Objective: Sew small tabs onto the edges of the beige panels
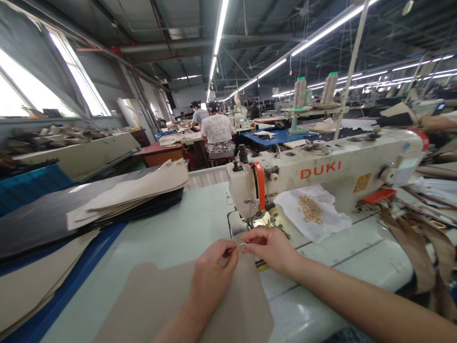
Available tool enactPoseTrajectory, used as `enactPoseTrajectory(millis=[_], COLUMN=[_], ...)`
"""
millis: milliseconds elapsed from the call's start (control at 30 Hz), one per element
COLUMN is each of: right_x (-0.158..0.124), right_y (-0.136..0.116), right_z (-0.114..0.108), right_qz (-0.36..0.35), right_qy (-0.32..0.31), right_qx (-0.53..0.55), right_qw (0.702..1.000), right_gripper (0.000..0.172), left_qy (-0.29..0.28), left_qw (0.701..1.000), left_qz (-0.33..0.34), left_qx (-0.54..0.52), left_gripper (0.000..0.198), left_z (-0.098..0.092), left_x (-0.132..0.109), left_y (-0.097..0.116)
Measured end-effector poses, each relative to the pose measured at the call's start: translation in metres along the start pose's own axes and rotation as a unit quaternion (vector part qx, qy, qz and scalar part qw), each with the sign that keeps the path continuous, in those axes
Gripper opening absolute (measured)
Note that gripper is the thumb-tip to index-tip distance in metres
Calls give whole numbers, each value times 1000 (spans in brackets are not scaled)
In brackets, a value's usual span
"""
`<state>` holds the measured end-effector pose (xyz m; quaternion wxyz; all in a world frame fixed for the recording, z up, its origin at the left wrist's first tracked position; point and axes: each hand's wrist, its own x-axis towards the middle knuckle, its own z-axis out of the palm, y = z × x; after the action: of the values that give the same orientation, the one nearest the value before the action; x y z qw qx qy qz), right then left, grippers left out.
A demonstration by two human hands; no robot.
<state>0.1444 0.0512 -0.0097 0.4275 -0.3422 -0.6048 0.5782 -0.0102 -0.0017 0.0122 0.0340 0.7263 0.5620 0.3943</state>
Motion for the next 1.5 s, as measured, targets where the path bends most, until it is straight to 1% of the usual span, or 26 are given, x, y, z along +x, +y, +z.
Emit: enactPoseTrajectory(millis=[133, 267, 333, 433, 500, 567, 667, 733, 833, 933, 1100, 1267, 1367, 1500], right_x=[-2, -2, -2, -2, -2, -2, -3, -3, -2, 0, 2, 2, 2, 1], right_y=[0, -1, -2, -4, -6, -7, -7, -5, 0, 2, 2, 2, 2, 2], right_z=[2, 4, 4, 3, 2, 1, 0, -1, 0, 1, 0, 0, 0, 1], right_qz=[-58, -112, -131, -159, -167, -160, -136, -120, -93, -76, -62, -60, -65, -73], right_qy=[17, 31, 37, 41, 36, 33, 46, 52, 39, 29, 11, -6, -1, 9], right_qx=[-49, -122, -176, -263, -288, -289, -262, -231, -170, -111, -45, -9, -15, -51], right_qw=[997, 986, 975, 951, 942, 943, 954, 964, 980, 990, 997, 998, 998, 996], right_gripper=[14, 22, 26, 29, 31, 31, 30, 29, 26, 21, 19, 20, 18, 14], left_qy=[32, 61, 55, 28, 14, 5, -3, -3, 11, 18, 11, -9, -10, -6], left_qw=[998, 990, 986, 978, 976, 978, 987, 993, 998, 999, 999, 998, 998, 999], left_qz=[49, 122, 153, 187, 197, 191, 155, 120, 59, 28, 24, 26, 29, 32], left_qx=[14, 25, 47, 84, 94, 83, 42, 19, -2, -16, -33, -50, -50, -42], left_gripper=[15, 15, 16, 19, 20, 19, 17, 16, 13, 13, 14, 14, 14, 14], left_z=[2, 4, 6, 8, 10, 10, 9, 6, 4, 2, 2, 3, 4, 5], left_x=[0, -1, -3, -5, -6, -7, -7, -7, -5, -4, -4, -4, -4, -5], left_y=[-2, -3, -4, -5, -6, -6, -4, -4, -4, -5, -2, -2, -3, -4])
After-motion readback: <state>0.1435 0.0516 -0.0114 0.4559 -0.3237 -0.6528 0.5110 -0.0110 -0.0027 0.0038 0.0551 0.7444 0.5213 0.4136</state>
